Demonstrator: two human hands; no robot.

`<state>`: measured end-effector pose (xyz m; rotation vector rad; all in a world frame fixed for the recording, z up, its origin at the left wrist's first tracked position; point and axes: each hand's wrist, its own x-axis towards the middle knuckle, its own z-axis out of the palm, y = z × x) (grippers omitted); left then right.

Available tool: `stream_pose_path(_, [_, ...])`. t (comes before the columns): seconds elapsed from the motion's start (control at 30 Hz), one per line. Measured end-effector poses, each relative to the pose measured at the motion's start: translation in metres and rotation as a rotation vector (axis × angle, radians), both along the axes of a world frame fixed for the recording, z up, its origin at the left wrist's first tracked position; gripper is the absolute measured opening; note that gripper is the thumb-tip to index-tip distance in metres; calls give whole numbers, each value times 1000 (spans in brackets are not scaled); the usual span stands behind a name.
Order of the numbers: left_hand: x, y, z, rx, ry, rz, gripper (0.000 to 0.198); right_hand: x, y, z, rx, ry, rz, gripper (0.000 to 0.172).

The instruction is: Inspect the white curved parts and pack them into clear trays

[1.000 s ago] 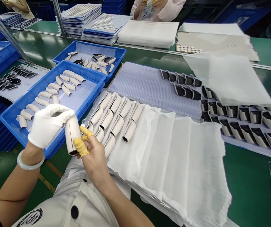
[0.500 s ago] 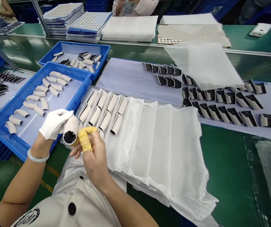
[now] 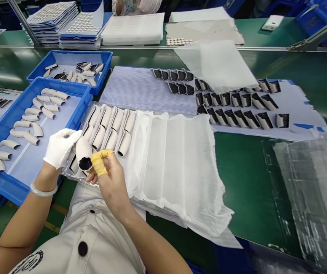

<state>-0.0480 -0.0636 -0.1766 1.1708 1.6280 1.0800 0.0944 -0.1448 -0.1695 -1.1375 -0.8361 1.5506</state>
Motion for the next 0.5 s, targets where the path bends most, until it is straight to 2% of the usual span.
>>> stream_pose_path(0.13, [15, 2, 2, 136, 93, -53, 22, 17, 1, -7, -29, -186, -72, 35])
stream_pose_path(0.3, [35, 13, 1, 439, 338, -408, 4, 51, -10, -31, 21, -431, -217, 35])
stream_pose_path(0.37, [43, 19, -7, 467, 412, -516, 7, 60, -20, -41, 13, -480, -194, 36])
stream_pose_path(0.5, [54, 27, -30, 398, 453, -683, 14, 65, -36, -57, 36, -637, -42, 29])
